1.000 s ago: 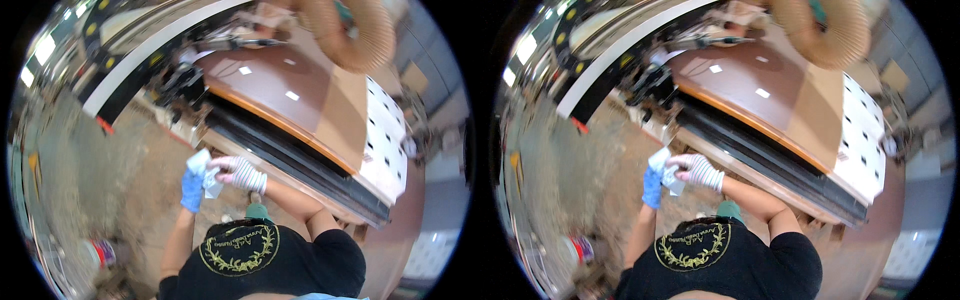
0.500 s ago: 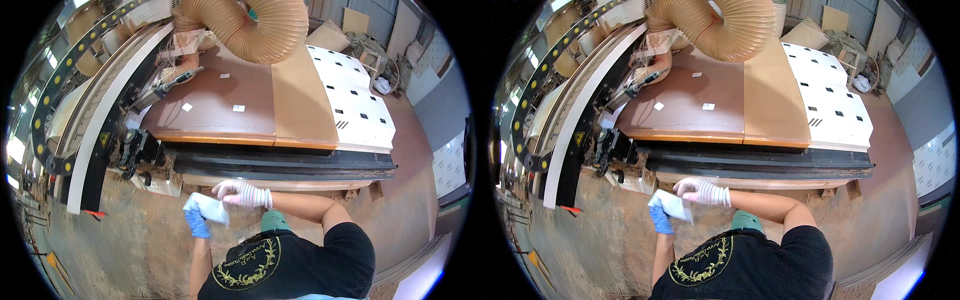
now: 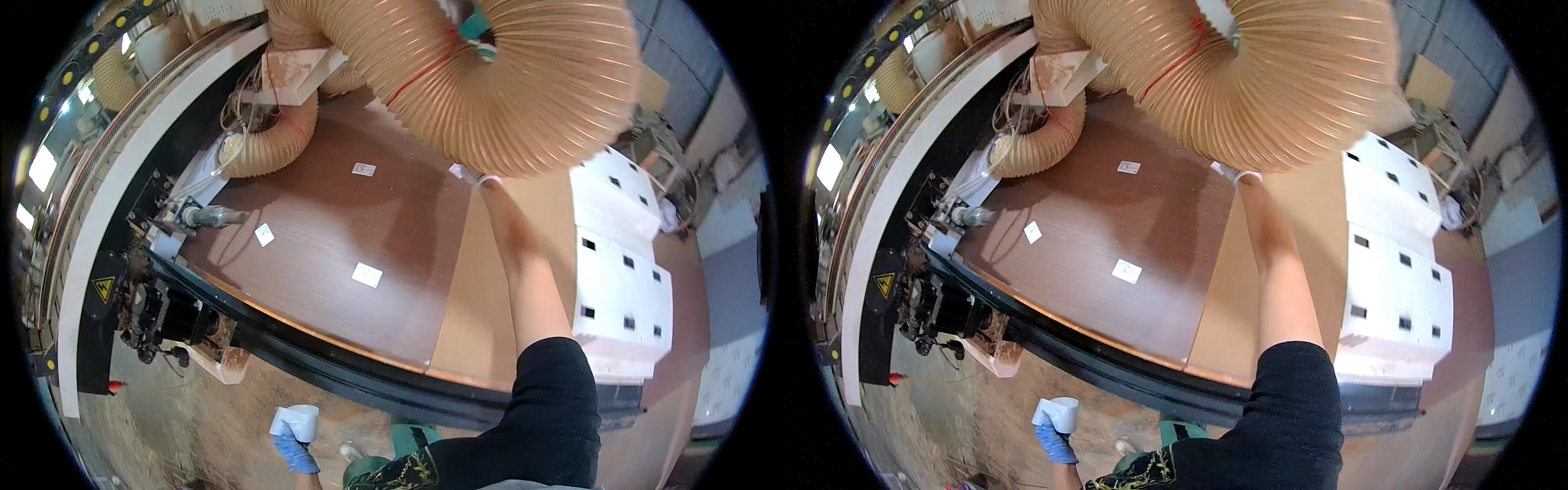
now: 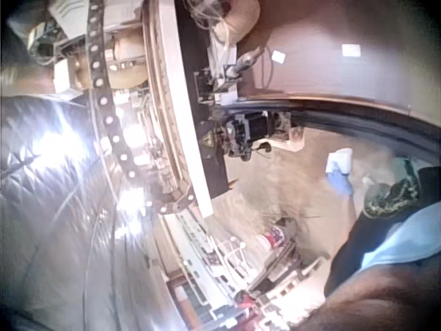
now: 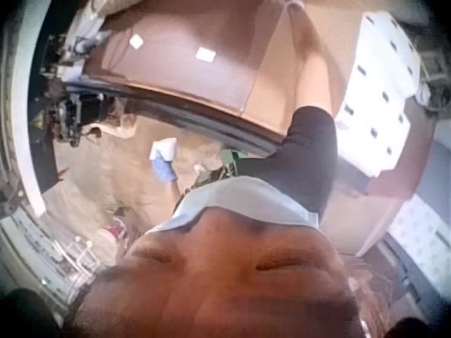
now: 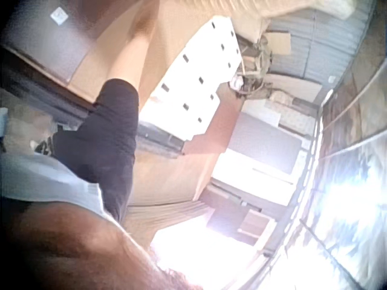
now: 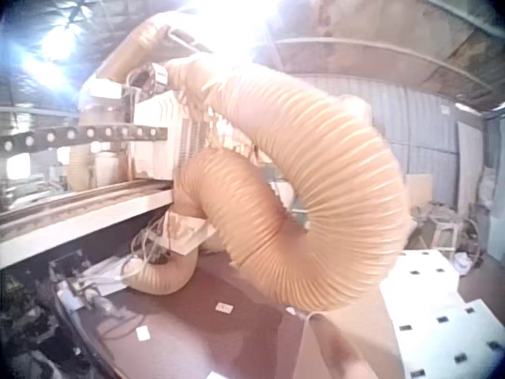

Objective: The person applies small white labels to brown rectangular panels on a workbench, then uses a handheld tape dispenser to apply tape to the edges of the panels. The person moves between the workbench and a nearby machine, handling multiple panels one at a time.

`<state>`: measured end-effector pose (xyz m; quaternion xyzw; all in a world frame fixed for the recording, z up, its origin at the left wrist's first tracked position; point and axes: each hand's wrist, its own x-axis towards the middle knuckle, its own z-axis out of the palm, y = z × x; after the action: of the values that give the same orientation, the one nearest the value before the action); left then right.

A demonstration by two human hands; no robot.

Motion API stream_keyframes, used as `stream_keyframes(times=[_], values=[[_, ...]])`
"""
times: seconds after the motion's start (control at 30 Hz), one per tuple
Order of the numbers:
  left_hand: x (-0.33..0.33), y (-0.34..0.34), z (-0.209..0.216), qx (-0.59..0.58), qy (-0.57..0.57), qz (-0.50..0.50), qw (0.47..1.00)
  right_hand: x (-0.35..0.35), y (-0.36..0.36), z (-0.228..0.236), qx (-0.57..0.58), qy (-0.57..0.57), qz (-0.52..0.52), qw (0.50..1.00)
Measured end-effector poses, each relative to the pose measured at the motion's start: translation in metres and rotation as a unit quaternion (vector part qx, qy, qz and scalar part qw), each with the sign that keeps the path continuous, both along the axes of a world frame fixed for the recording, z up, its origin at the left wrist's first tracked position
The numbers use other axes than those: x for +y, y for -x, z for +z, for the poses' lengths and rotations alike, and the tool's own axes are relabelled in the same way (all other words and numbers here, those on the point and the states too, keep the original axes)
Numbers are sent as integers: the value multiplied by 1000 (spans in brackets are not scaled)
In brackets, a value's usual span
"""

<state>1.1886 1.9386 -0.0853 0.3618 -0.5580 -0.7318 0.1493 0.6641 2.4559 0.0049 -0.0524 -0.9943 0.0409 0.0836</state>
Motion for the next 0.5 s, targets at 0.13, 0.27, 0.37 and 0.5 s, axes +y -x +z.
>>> stream_keyframes(times=[0.13, 0.27, 0.37, 0.5], values=[[43, 6, 26, -53, 71, 66, 994, -1, 59, -48, -37, -60, 3, 998], [56, 20, 16, -71, 100, 83, 989, 7, 87, -64, -30, -84, 16, 996], [82, 17, 40, -68, 151, 90, 982, -7, 90, -69, -24, -97, 62, 993], [83, 7, 61, -122, 273, 92, 950, -26, 58, -41, -56, -36, 126, 990]])
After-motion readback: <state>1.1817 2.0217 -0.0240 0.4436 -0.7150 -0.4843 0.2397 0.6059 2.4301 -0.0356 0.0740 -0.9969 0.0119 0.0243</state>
